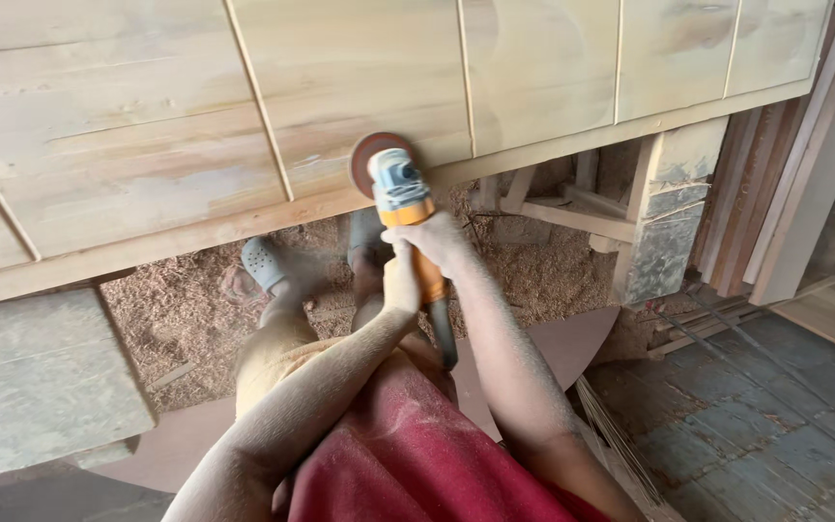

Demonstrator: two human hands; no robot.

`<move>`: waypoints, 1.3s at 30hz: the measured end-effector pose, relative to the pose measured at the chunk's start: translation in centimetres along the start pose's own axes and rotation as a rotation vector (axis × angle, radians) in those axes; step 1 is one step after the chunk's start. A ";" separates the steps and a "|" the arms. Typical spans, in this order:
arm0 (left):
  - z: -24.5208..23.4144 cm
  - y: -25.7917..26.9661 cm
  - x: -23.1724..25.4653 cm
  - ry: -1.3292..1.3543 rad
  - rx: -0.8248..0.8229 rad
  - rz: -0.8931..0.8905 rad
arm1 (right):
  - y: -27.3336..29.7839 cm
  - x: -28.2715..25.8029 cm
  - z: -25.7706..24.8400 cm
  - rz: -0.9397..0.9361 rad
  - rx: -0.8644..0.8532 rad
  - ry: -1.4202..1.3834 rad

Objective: The person uses an orbital sander to smooth the surface of a large wooden panel with recessed panels. They move the sander across different sections of the panel, generating sawdust and gradually lightening the wood's color.

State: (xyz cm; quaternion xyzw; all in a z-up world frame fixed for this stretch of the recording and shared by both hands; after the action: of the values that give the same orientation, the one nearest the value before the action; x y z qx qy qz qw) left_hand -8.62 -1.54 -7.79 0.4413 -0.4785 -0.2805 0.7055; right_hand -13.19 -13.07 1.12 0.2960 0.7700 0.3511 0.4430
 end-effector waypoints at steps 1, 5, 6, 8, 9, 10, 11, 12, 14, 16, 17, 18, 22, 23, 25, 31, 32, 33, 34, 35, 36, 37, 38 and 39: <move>2.0 -0.1 -0.1 0.035 -0.036 0.018 | -0.5 0.5 -1.8 -0.006 -0.006 -0.087; 9.3 -0.4 0.4 -0.010 -0.141 0.035 | -3.1 3.1 -8.4 0.055 -0.010 -0.322; 10.8 -0.6 0.6 -0.066 -0.155 0.024 | -3.8 3.7 -10.1 0.062 0.016 -0.356; 13.3 -0.7 0.8 -0.114 -0.177 -0.060 | -5.2 4.5 -12.8 0.081 0.052 -0.417; 14.2 -0.7 1.1 -0.143 -0.190 -0.102 | -5.7 4.8 -14.1 0.078 0.076 -0.443; 15.0 -0.8 1.8 -0.120 -0.188 -0.076 | -6.1 4.9 -15.2 0.075 0.100 -0.469; 15.8 -0.7 2.4 -0.096 -0.189 -0.051 | -6.3 5.1 -16.1 0.073 0.129 -0.493; 16.2 -0.6 3.0 -0.072 -0.191 -0.026 | -6.6 4.9 -16.4 0.044 0.107 -0.514; 16.1 -0.7 3.5 -0.080 -0.168 -0.056 | -6.9 4.2 -16.3 -0.019 0.066 -0.551; 15.7 -0.8 4.0 -0.059 -0.154 -0.074 | -7.1 3.8 -15.7 0.014 0.070 -0.543; 15.1 -0.9 4.1 -0.034 -0.147 -0.077 | -7.2 3.6 -15.1 0.031 0.070 -0.539; 14.6 -1.0 4.2 -0.009 -0.141 -0.080 | -7.1 3.4 -14.7 0.042 0.080 -0.496; 11.5 -0.9 4.3 0.126 -0.124 -0.025 | -6.7 2.7 -10.7 0.065 0.028 -0.443; 10.7 -0.9 4.4 0.130 -0.130 -0.040 | -6.6 2.1 -9.9 0.054 0.005 -0.464; 9.4 -0.8 4.9 0.136 -0.125 -0.035 | -6.2 1.3 -8.6 0.025 0.023 -0.419; 5.8 -0.7 5.6 0.142 -0.084 -0.026 | -4.8 -0.3 -5.1 0.010 -0.006 -0.398; 5.3 -0.5 5.7 0.161 -0.084 -0.017 | -4.6 -0.5 -4.5 0.018 -0.012 -0.403; 4.9 -0.4 5.8 0.177 -0.086 -0.009 | -4.3 -0.7 -4.0 0.009 -0.013 -0.397; 4.4 -0.3 5.7 0.193 -0.089 -0.021 | -4.1 -0.9 -3.5 0.000 -0.013 -0.390; 3.8 -0.2 5.6 0.209 -0.091 -0.033 | -3.9 -1.0 -2.9 -0.008 -0.015 -0.384; 3.3 -0.1 5.4 0.224 -0.093 -0.046 | -3.6 -1.0 -2.4 0.004 -0.018 -0.384; 2.7 0.0 5.4 0.227 -0.090 -0.037 | -3.4 -1.0 -1.9 0.015 -0.022 -0.383; 2.1 0.0 5.4 0.230 -0.088 -0.027 | -3.2 -1.0 -1.3 0.027 -0.027 -0.383; 1.6 0.0 5.4 0.232 -0.088 -0.016 | -3.1 -1.2 -0.8 0.022 -0.030 -0.372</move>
State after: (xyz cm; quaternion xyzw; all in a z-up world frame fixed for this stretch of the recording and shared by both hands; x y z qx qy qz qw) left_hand -8.04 -6.58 -5.23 0.4433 -0.3773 -0.2535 0.7726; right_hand -13.80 -15.97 -0.52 0.3576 0.6662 0.3068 0.5781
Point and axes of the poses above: each hand's wrist, its own y-axis away from the middle knuckle, its own z-axis out of the palm, x = y × z, the point moved 7 cm from there along -y, towards the middle knuckle, and after that the axes turned 7 degrees about x, right-handed, at the moved point
